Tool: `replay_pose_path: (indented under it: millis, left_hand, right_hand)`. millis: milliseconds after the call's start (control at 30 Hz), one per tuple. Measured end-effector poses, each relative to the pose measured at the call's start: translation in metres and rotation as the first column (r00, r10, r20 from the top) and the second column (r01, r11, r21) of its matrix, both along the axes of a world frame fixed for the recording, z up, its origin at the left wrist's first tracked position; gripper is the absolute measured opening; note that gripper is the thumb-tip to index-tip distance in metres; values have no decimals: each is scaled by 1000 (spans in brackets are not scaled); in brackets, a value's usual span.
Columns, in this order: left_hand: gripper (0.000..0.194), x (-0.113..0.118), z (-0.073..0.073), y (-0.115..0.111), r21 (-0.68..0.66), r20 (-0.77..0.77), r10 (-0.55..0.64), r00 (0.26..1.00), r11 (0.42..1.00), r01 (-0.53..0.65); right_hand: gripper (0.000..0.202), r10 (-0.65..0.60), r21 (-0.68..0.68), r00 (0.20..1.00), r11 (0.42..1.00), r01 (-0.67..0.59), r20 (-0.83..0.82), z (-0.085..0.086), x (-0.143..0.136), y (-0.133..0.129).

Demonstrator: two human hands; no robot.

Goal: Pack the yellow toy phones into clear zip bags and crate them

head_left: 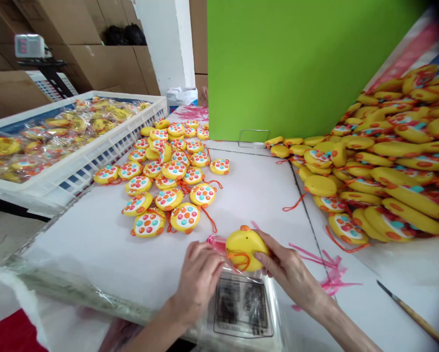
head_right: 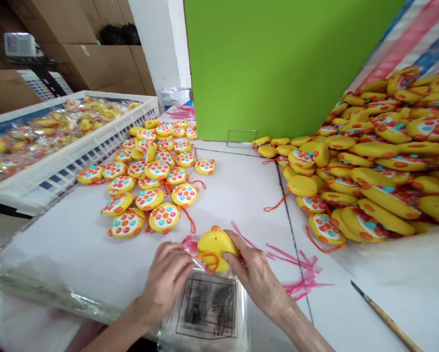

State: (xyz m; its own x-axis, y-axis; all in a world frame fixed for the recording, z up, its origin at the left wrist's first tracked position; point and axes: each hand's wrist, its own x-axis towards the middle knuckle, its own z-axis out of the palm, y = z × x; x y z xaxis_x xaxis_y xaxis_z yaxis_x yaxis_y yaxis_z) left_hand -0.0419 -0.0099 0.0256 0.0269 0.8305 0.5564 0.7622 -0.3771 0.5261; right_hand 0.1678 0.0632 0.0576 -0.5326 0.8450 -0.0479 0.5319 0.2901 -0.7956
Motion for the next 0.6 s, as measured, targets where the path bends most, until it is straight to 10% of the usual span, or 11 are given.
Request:
replay_pose_path:
  millis: [133,233,333,600]
  left_hand:
    - [17,-32,15,-4,-355,306,317,898,913,-201]
    - [29,-33,22,-2,-629,502,373,780,777,33]
    - [24,-18,17,5,-620,642,317,698,750,230]
    - [25,0,14,17,-552,705,271,655,789,268]
  right_hand:
    - [47,-30,49,999,998,29,13,1,0,0]
    - [49,-17,54,1000,998,16,6,0,-4,1]
    - [47,30,107,999,994,-28,-13,1,-7,0]
    - [35,294,91,949,948,-304,111,21,-11,0]
